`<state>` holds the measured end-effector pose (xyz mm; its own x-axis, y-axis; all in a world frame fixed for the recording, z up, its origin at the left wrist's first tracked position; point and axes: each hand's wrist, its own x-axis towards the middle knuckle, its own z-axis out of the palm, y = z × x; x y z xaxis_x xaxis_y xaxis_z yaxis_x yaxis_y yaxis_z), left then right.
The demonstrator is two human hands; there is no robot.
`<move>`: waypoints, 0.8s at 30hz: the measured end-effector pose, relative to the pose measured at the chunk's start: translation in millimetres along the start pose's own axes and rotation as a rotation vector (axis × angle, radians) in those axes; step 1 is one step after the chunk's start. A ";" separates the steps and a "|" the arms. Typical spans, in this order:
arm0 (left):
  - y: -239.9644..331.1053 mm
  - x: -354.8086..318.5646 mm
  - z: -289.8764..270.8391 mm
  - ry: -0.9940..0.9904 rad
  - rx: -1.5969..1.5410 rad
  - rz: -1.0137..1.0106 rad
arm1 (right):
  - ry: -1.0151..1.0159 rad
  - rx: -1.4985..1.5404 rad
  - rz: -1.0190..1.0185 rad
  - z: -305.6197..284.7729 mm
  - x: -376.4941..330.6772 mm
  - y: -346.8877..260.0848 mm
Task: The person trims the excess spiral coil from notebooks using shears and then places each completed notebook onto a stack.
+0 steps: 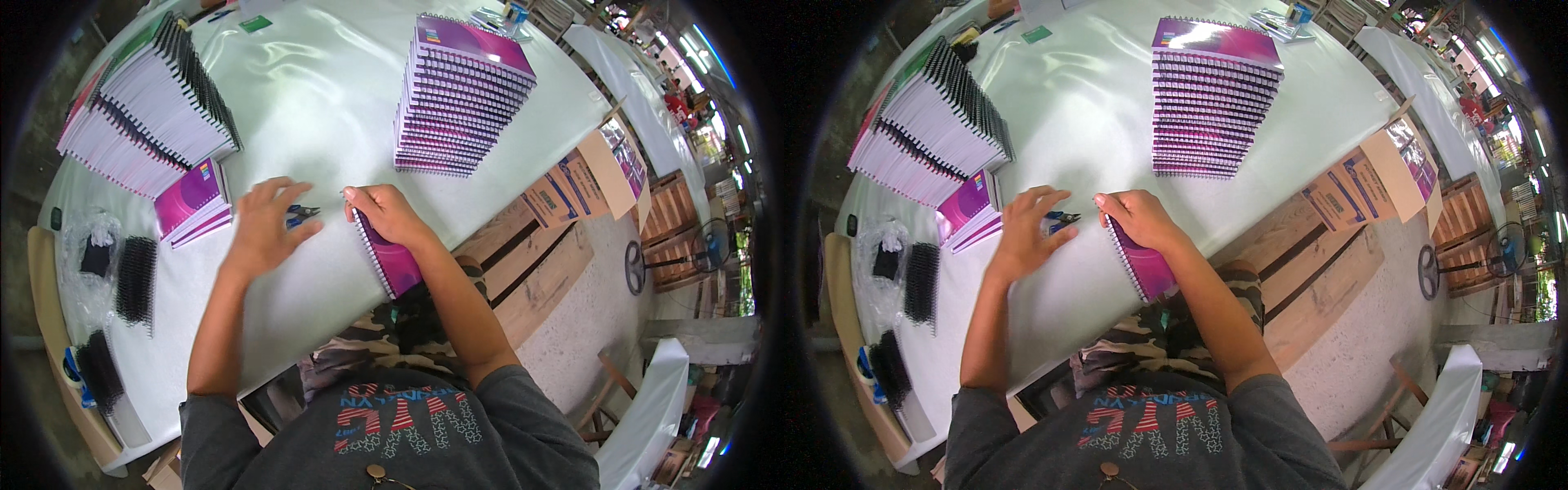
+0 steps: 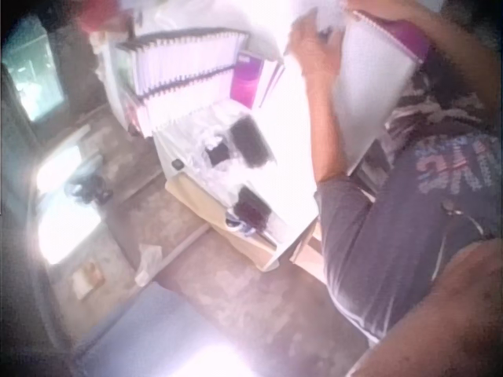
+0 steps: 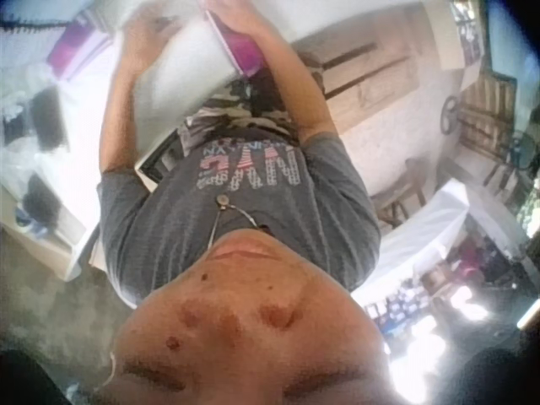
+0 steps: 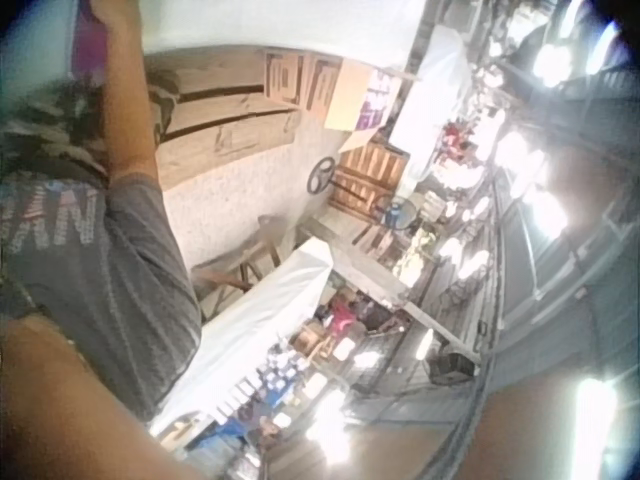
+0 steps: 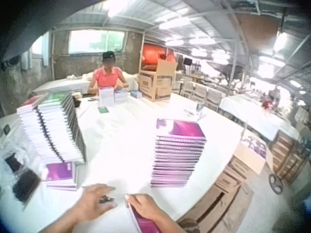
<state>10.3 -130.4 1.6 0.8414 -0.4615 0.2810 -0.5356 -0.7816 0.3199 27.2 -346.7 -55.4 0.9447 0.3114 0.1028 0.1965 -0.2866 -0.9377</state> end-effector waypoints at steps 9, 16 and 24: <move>25.1 5.8 46.5 0.160 -0.843 -0.195 | 0.046 0.062 -0.004 5.7 -5.0 9.2; -60.2 -22.0 -114.7 1.338 0.010 -0.337 | -0.037 -0.023 -0.029 -1.1 -5.7 -3.8; -59.6 -70.5 -182.3 1.210 -0.230 -0.564 | -0.039 -0.050 -0.058 5.6 -1.8 -4.2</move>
<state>-30.2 25.2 127.6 0.4220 0.6445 0.6376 -0.2417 -0.5978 0.7643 23.3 -341.0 -53.5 0.9206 0.3636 0.1426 0.2646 -0.3120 -0.9125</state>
